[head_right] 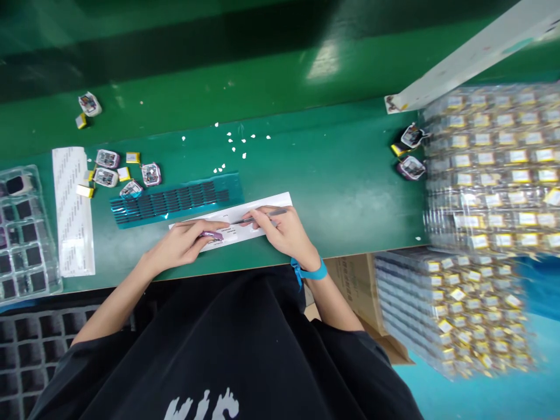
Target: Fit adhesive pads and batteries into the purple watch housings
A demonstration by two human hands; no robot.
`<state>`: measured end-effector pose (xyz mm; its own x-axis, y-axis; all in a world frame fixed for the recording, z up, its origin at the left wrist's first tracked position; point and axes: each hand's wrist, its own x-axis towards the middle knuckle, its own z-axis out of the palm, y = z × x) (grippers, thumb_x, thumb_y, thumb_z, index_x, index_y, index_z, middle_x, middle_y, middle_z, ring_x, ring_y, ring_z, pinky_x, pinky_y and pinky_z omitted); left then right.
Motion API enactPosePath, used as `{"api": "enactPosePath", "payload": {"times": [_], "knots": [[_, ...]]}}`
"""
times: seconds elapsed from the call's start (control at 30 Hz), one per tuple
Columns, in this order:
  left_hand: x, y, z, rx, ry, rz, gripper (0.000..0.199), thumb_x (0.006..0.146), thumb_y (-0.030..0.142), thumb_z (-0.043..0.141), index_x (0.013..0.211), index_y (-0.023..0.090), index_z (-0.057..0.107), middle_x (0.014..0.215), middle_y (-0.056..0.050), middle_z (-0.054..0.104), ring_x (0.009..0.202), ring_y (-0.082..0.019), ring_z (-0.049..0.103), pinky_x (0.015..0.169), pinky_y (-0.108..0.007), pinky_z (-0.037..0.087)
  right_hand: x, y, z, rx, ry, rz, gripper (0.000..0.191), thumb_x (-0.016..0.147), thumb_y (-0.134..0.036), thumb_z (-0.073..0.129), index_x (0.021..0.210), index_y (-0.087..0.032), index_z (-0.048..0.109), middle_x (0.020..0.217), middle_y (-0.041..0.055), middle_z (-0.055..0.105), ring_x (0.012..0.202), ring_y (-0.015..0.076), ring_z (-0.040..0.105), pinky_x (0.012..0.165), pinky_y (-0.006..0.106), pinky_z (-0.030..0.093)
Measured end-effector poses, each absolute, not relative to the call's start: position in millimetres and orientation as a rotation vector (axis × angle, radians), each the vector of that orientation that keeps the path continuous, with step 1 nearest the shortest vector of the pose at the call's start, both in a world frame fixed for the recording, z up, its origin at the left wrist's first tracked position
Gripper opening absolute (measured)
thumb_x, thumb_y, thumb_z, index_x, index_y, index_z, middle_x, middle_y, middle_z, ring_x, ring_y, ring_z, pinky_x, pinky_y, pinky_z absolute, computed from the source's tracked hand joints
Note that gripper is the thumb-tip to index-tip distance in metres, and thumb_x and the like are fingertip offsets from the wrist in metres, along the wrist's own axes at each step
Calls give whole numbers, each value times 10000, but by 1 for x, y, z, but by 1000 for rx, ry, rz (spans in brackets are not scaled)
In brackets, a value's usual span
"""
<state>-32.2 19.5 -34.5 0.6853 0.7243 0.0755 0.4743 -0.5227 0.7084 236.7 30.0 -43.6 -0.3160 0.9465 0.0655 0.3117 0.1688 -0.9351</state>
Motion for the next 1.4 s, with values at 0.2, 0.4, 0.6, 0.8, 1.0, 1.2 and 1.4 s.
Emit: {"api": "enactPosePath", "payload": {"times": [0.2, 0.4, 0.6, 0.8, 1.0, 1.2, 1.4], "knots": [[-32, 19, -36, 2225, 909, 473, 241, 1049, 211, 460, 1248, 197, 594, 1137, -101, 789, 1033, -253, 777, 853, -359, 622, 237, 29, -44, -1225, -1700, 1175, 490, 1032, -381, 512, 614, -204, 695, 734, 46, 774, 764, 182, 772, 723, 288, 602], [-32, 19, -37, 2226, 920, 480, 245, 1044, 212, 476, 1251, 202, 606, 1152, -97, 788, 1029, -244, 779, 863, -351, 623, 236, 30, -44, -1218, -1718, 1161, 494, 1028, -398, 517, 611, -209, 701, 748, 42, 782, 782, 185, 772, 763, 297, 600], [-32, 19, -38, 2241, 915, 491, 237, 1049, 214, 472, 1248, 193, 601, 1191, -93, 781, 1035, -245, 778, 857, -346, 623, 233, 28, -43, -1277, -1679, 1136, 510, 1023, -455, 521, 615, -215, 712, 769, 34, 795, 699, 164, 756, 721, 273, 592], [-32, 18, -39, 2234, 924, 495, 226, 1049, 220, 477, 1233, 205, 609, 1216, -83, 777, 1036, -237, 778, 852, -335, 617, 234, 28, -45, -1279, -1654, 1161, 487, 1023, -463, 523, 671, -216, 752, 817, 40, 809, 684, 168, 756, 693, 290, 599], [-32, 20, -35, 2202, 929, 494, 226, 1042, 204, 487, 1229, 189, 612, 1229, -96, 771, 1033, -249, 776, 841, -345, 610, 239, 30, -47, -1186, -1671, 1213, 438, 1003, -433, 579, 666, -217, 756, 895, 56, 820, 820, 195, 782, 759, 307, 606], [-31, 20, -27, 2071, 959, 511, 173, 1030, 218, 531, 1148, 192, 655, 1199, -85, 780, 924, -187, 772, 767, -272, 577, 241, 32, -43, -1200, -1427, 1306, 464, 991, -547, 578, 767, -200, 790, 698, 55, 773, 677, 194, 770, 656, 298, 612], [-11, 15, -4, 1469, 1202, 834, 147, 928, 214, 666, 1056, 151, 704, 839, -36, 762, 482, -58, 551, 462, -183, 428, 223, 24, -21, -1189, -1197, 1178, 380, 976, -521, 624, 835, -206, 783, 790, 56, 790, 769, 222, 795, 681, 330, 657]]}}
